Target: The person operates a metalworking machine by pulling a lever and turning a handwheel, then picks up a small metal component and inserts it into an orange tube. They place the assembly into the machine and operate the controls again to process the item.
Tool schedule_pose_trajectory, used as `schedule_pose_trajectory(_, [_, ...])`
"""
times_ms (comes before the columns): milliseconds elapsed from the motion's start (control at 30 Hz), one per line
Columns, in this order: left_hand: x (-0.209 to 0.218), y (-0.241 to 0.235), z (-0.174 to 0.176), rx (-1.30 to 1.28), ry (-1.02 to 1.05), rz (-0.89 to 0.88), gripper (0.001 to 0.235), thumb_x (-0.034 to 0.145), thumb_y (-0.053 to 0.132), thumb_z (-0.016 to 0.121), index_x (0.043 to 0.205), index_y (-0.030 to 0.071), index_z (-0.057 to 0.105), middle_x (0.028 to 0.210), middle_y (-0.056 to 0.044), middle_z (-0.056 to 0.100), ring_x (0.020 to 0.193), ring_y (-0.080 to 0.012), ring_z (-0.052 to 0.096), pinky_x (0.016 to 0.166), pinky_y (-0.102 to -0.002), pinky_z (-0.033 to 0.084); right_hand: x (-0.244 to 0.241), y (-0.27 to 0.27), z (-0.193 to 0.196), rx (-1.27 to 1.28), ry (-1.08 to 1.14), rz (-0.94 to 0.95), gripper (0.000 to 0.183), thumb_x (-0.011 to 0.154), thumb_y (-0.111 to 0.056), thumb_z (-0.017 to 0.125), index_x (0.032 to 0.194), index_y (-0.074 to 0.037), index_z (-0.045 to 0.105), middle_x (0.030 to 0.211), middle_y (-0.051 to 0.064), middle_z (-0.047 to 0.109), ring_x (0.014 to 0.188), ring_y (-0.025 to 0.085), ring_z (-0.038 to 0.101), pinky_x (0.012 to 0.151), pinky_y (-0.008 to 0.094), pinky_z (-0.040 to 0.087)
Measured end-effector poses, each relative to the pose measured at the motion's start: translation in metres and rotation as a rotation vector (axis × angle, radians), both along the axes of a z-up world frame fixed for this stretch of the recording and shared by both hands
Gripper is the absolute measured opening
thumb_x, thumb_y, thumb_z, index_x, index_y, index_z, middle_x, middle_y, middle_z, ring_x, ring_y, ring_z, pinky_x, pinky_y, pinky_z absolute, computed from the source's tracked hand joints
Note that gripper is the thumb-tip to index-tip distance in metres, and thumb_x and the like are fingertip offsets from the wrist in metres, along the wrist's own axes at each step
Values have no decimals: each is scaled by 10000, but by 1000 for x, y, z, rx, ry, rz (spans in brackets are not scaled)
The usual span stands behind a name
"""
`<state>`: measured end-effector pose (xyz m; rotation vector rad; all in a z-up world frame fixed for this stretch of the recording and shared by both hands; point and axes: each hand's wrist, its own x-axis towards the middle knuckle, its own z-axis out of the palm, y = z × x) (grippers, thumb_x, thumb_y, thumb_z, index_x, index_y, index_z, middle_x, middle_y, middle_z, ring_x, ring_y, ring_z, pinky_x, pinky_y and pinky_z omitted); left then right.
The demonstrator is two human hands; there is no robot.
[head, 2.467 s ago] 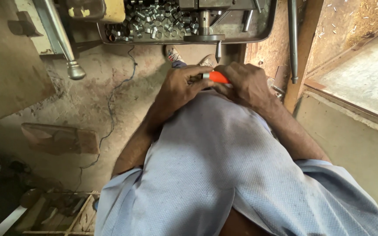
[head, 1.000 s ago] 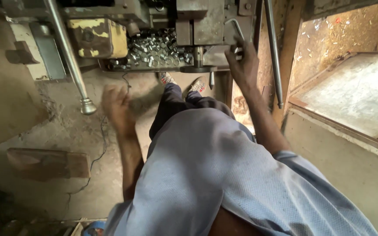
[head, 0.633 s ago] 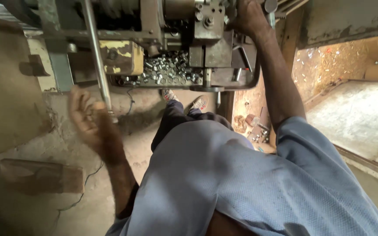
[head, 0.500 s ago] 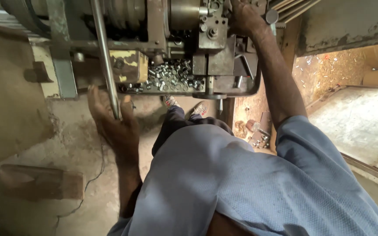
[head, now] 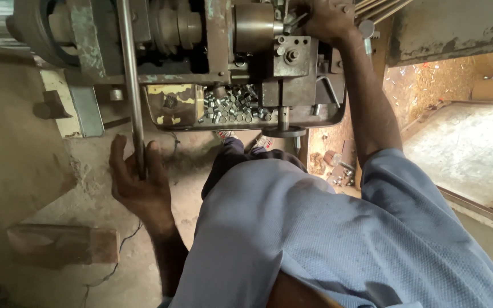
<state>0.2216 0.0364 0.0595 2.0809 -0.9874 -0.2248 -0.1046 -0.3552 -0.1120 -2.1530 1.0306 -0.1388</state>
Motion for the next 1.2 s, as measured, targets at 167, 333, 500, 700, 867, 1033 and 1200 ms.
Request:
schedule_pose_trajectory(167, [16,-2,1,6,-63,-2,476,1032,135,831,1404,-42,592,1102,-153,737,828,-183,729,691,-303,568,13,20,43,281,-128,-225,523,875,113,550,1361,-62,631,1196,123,707,1016,204,728,866,347,591])
schedule_pose_trajectory(333, [23,-2,1,61,-96,7,446,982,142,857,1328,-55,655,923,-145,724,691,-173,665,569,-294,479,15,25,41,173,87,-281,370,966,3,636,1331,-49,671,1206,149,698,1007,216,708,865,352,597])
schedule_pose_trajectory(500, [28,0,-2,26,-116,-36,420,993,131,840,1314,-68,655,1030,-174,738,737,-183,688,575,-291,502,24,20,22,271,-52,-361,276,1034,-47,624,1300,18,659,1212,218,705,994,233,717,876,358,610])
schedule_pose_trajectory(700, [35,-1,-1,0,-118,-53,409,1014,130,838,1319,-71,654,1088,-179,743,780,-197,719,614,-297,532,36,29,45,246,17,-544,228,987,-44,653,1213,-19,681,1110,175,758,881,176,757,797,318,648])
schedule_pose_trajectory(867, [37,0,-2,-5,-121,-38,412,1004,134,850,1305,-73,659,1106,-180,744,789,-198,733,637,-296,555,33,22,15,57,-32,-394,272,906,9,724,1172,8,668,1150,165,690,835,179,699,695,339,614])
schedule_pose_trajectory(1033, [39,0,-6,-31,-140,-44,380,1000,120,859,1278,-66,678,1140,-182,748,783,-205,728,637,-303,560,28,26,11,367,-399,-408,238,1045,62,519,1206,27,691,1102,190,734,854,191,722,761,323,635])
schedule_pose_trajectory(1200, [38,0,-6,-25,-163,-38,367,999,126,855,1274,-52,688,1160,-176,749,806,-207,732,655,-309,568,26,16,-6,666,-611,-661,128,1052,41,518,1151,68,593,1015,189,667,811,225,760,726,334,652])
